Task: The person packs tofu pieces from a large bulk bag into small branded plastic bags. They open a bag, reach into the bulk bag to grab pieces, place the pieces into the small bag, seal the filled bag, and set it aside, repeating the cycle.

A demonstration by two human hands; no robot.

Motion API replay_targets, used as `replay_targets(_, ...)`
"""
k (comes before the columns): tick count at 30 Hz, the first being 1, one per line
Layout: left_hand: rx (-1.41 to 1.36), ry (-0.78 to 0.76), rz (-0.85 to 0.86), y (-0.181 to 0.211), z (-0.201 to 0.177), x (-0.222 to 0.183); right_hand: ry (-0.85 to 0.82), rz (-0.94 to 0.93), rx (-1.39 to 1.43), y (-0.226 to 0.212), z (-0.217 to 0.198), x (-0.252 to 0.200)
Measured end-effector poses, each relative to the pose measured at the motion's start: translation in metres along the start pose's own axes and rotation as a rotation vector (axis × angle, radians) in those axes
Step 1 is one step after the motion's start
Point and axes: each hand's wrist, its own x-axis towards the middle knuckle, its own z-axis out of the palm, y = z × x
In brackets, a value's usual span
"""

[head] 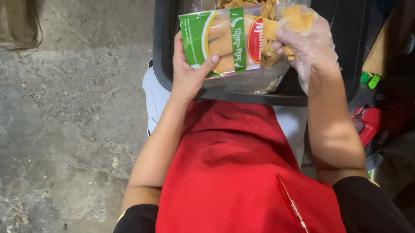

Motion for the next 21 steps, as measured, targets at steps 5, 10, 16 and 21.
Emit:
replay_targets(5,-0.04,0.051,-0.025,-0.006,-0.002,0.0,-0.101,-0.034,-0.095,0.01,-0.009,0.006)
replay_targets(10,-0.057,0.083,-0.008,-0.011,-0.005,0.0,-0.122,-0.052,-0.165,0.007,-0.02,-0.003)
replay_targets(16,-0.08,-0.013,-0.077,-0.009,-0.004,0.002,-0.044,-0.06,-0.003,-0.005,-0.008,-0.018)
replay_targets(21,-0.006,-0.066,-0.021,-0.001,-0.002,0.002,-0.086,-0.047,0.046,0.008,0.005,-0.012)
